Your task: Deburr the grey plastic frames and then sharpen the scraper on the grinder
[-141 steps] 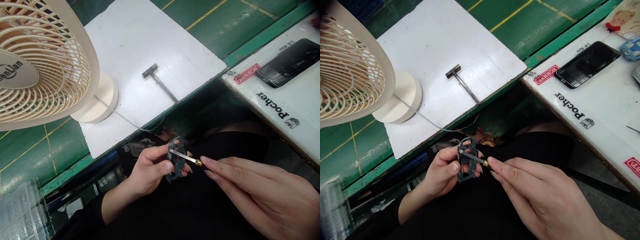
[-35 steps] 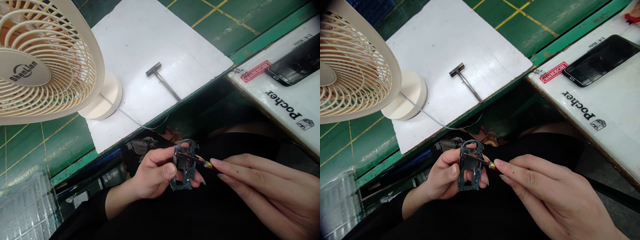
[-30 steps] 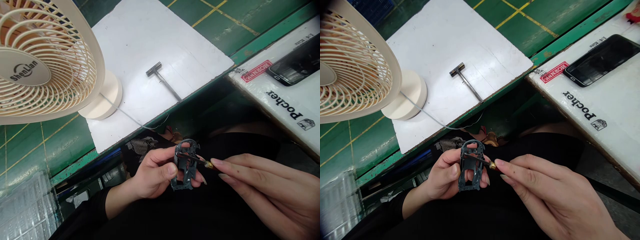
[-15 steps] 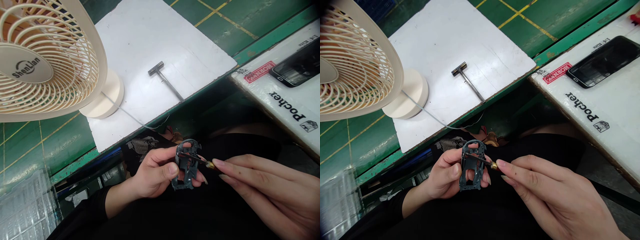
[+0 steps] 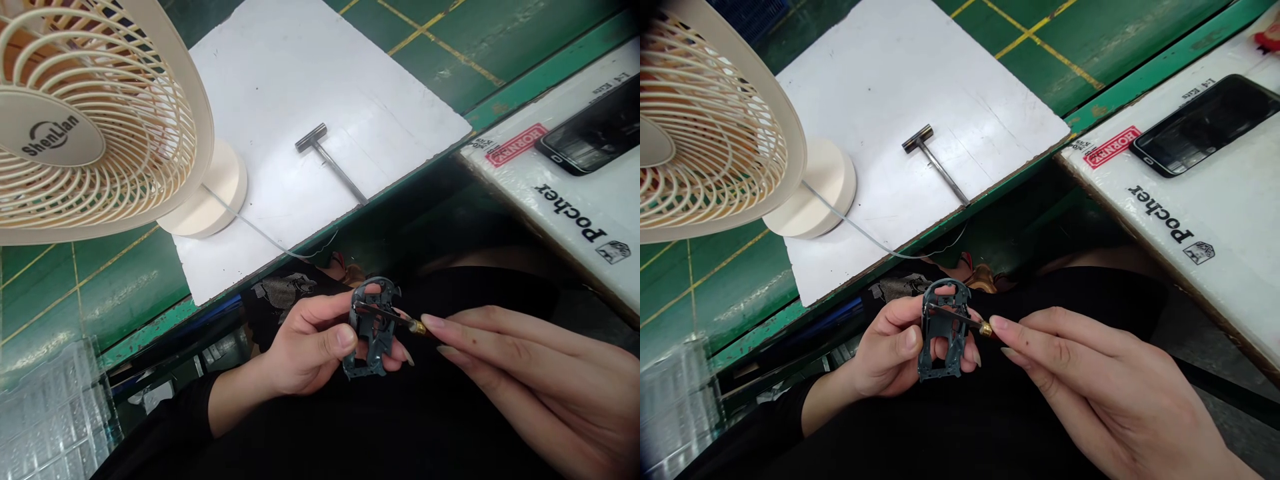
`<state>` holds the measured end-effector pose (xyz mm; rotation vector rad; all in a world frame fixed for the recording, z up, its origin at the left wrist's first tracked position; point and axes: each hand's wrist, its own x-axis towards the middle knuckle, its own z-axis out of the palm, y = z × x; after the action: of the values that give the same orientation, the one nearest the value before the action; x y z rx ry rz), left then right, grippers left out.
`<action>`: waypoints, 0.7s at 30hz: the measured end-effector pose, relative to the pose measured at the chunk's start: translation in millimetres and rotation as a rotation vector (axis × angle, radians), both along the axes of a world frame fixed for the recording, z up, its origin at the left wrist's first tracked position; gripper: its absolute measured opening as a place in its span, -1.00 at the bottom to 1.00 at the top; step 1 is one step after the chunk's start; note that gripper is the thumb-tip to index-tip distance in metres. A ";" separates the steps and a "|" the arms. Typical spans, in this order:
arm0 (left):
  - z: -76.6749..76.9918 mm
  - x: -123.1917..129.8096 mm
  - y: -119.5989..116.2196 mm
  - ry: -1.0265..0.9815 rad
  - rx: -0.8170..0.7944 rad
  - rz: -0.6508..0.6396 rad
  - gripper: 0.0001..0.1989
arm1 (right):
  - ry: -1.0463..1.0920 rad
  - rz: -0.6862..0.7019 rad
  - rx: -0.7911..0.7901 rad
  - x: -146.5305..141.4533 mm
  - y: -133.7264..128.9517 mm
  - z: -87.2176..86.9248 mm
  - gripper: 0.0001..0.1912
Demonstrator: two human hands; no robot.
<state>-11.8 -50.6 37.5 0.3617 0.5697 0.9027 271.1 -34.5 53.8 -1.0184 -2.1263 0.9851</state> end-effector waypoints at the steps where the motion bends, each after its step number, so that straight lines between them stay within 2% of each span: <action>1: 0.1 -0.4 0.1 0.006 0.002 -0.007 -0.56 | -0.001 -0.002 0.005 -0.4 0.3 0.6 -0.47; 8: 0.7 -0.8 -0.2 0.049 0.002 -0.005 -0.56 | 0.006 -0.008 0.012 -1.7 1.6 2.6 -0.52; 21: -1.5 -1.1 -0.2 0.051 0.001 0.002 -0.57 | -0.001 -0.018 0.007 2.2 -3.6 -1.6 -0.44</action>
<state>-12.8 -50.7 36.0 0.3858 0.6160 0.8974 273.3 -38.1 52.2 -1.0328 -2.1161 0.9686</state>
